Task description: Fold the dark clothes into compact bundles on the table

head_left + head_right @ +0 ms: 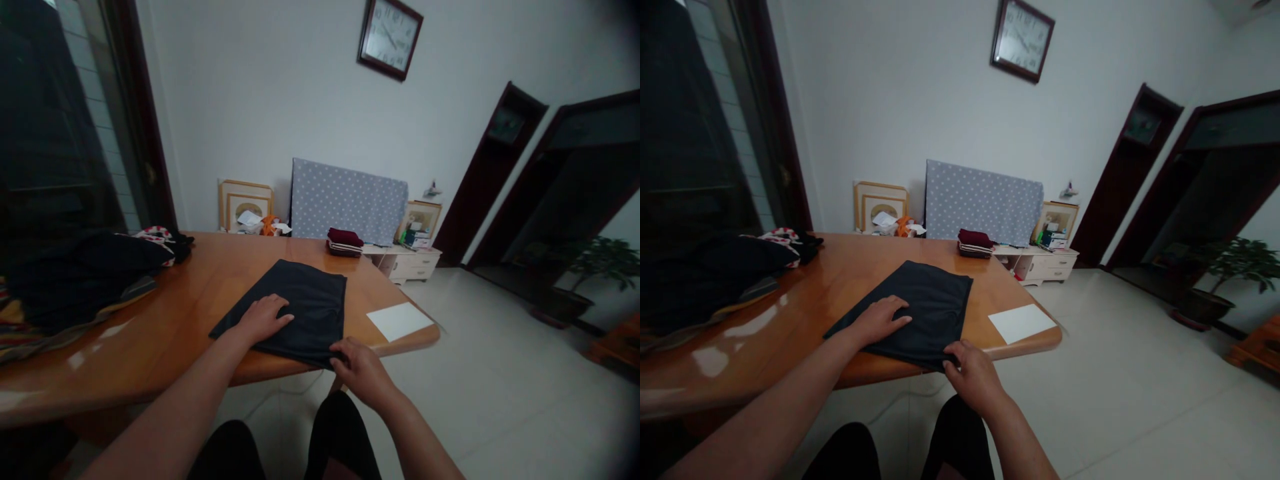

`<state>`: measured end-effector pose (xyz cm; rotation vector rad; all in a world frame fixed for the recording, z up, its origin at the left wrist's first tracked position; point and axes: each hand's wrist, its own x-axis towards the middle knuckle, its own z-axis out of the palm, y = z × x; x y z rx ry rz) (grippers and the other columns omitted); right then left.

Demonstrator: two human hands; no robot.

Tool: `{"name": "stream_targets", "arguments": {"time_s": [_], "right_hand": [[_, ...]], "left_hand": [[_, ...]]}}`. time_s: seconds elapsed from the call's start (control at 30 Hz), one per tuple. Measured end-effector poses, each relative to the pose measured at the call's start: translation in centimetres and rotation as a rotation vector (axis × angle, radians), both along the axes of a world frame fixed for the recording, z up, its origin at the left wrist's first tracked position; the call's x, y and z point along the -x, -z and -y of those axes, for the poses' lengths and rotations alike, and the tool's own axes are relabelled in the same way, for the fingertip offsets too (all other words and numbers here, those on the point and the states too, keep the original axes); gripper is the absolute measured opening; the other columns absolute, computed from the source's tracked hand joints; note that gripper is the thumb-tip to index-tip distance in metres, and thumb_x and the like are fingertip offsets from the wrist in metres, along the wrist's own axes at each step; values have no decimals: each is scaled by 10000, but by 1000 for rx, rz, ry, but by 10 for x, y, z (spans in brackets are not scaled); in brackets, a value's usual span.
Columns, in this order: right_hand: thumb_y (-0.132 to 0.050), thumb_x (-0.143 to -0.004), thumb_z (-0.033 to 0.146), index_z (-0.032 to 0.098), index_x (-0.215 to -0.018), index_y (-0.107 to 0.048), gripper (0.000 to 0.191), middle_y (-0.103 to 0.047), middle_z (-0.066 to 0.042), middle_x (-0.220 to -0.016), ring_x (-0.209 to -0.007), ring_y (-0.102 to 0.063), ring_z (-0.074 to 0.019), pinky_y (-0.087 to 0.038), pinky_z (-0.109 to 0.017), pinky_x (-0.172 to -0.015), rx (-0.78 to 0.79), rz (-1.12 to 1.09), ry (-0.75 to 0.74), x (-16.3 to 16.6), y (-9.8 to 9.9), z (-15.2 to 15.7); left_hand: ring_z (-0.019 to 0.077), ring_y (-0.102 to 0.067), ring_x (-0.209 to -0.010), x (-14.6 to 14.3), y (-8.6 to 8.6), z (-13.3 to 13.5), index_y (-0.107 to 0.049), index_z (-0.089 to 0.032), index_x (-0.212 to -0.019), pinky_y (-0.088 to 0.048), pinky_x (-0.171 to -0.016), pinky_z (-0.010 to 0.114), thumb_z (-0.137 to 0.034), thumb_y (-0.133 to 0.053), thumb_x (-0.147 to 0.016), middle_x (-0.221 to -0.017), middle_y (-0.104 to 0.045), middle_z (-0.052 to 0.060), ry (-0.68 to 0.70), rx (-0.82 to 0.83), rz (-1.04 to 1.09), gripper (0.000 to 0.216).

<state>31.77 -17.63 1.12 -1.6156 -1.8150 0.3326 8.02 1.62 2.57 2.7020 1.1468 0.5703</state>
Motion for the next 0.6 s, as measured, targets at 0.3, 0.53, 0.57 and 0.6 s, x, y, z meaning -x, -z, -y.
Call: {"name": "stream_targets", "arguments": {"time_s": [0.3, 0.53, 0.57, 0.6], "right_hand": [[-579, -840, 223, 221, -861, -674, 97, -675, -1, -811, -758, -616, -152, -400, -245, -675, -28, 1, 34, 14, -3, 11], [-519, -922, 425, 210, -851, -678, 276, -678, -17, -777, -735, -617, -164, -418, -256, -662, -55, -160, 97, 8, 4, 15], [-516, -921, 426, 209, -860, -675, 275, -679, -17, -779, -738, -617, -166, -423, -261, -672, -63, -180, 108, 6, 7, 14], [-513, -920, 424, 209, -859, -671, 274, -677, -16, -774, -734, -616, -168, -427, -264, -676, -64, -200, 116, 4, 10, 13]], "left_hand": [[267, -504, -1311, -4, 14, 49, -643, -239, -1266, -369, -1103, 429, -540, -505, -942, -1369, -605, 89, 180, 5, 75, 463], [267, -461, -1365, -12, 9, 79, -604, -258, -1333, -321, -1144, 469, -609, -463, -940, -1442, -550, 87, 195, -20, 71, 545], [270, -448, -1375, -14, 9, 86, -589, -272, -1349, -306, -1152, 481, -637, -486, -917, -1460, -533, 82, 217, -23, 63, 575], [279, -431, -1387, -17, 9, 93, -570, -286, -1367, -292, -1157, 498, -674, -523, -878, -1479, -511, 79, 238, -20, 46, 627]]}}
